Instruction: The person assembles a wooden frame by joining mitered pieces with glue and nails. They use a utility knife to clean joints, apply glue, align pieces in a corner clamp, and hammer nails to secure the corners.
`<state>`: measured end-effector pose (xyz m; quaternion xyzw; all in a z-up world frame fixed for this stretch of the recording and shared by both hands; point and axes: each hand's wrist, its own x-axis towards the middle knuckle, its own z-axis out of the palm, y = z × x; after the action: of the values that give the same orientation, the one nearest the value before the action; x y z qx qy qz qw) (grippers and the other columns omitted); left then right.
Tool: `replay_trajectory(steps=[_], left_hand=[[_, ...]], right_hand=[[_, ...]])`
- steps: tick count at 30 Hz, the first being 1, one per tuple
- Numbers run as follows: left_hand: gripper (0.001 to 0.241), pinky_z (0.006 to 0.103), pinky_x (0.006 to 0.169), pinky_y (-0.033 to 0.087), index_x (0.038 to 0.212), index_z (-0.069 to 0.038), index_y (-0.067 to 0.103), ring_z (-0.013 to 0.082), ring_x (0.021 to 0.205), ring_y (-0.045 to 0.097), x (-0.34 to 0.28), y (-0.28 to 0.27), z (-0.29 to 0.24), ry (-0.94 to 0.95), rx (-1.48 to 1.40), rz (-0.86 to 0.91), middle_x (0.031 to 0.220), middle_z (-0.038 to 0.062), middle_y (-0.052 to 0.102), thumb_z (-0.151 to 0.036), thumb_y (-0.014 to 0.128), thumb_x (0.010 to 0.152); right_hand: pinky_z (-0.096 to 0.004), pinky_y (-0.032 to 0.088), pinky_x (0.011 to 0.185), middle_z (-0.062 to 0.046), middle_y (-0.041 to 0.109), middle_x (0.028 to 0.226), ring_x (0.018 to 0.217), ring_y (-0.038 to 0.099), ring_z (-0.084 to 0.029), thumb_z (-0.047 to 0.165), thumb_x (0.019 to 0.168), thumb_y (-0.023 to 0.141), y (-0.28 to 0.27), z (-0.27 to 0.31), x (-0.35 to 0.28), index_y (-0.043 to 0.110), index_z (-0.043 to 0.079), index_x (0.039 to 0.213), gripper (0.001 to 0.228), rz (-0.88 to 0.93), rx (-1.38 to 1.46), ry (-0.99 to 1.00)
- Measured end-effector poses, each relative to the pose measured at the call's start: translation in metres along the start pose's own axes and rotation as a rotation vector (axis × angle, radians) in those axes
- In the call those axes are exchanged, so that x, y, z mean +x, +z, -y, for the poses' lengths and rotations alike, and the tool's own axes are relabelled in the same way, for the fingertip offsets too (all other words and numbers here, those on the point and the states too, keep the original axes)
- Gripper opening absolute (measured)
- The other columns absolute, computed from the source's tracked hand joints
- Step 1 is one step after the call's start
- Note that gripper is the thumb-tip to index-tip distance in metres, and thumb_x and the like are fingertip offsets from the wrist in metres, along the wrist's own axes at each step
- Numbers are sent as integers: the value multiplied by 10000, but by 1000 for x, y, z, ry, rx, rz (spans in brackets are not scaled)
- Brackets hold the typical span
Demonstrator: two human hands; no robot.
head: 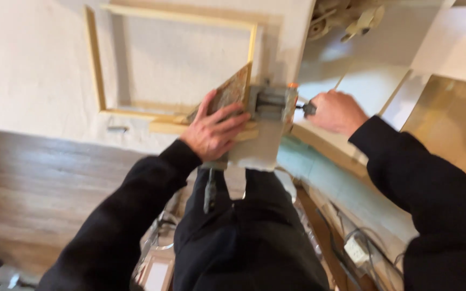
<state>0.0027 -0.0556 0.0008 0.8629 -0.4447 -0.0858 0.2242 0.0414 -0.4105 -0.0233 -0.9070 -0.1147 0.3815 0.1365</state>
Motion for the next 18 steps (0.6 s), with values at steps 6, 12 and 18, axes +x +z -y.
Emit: replay_trajectory(steps=[6,12,18], left_hand=[[438,662,1193,215,1163,-94,744,241,1409,428,28,-30,21,174,59,158,1425,39,575,-349,711,808],[419,627,1225,215,1134,-112,715,292,1411,420,51,-44,53,442,1,179,1361,66,579,-451,711,887],[443,686,1234,164,1134,-101,689,323,1453,387,43,-30,66,472,-116,132,1374,94,567,-462,742,881]], right_hand=[[-471,550,727,-180,712,914,811,666,-356,364,891,738,-36,65,-80,684,4,1035,392,-490,230,-32],[-298,533,788,-62,700,996,873,633,-133,355,1051,501,157,148,-136,641,18,1087,366,-525,1391,56],[-275,485,738,-44,672,950,824,613,-134,600,1003,346,236,268,-105,608,15,1210,673,-25,2039,43]])
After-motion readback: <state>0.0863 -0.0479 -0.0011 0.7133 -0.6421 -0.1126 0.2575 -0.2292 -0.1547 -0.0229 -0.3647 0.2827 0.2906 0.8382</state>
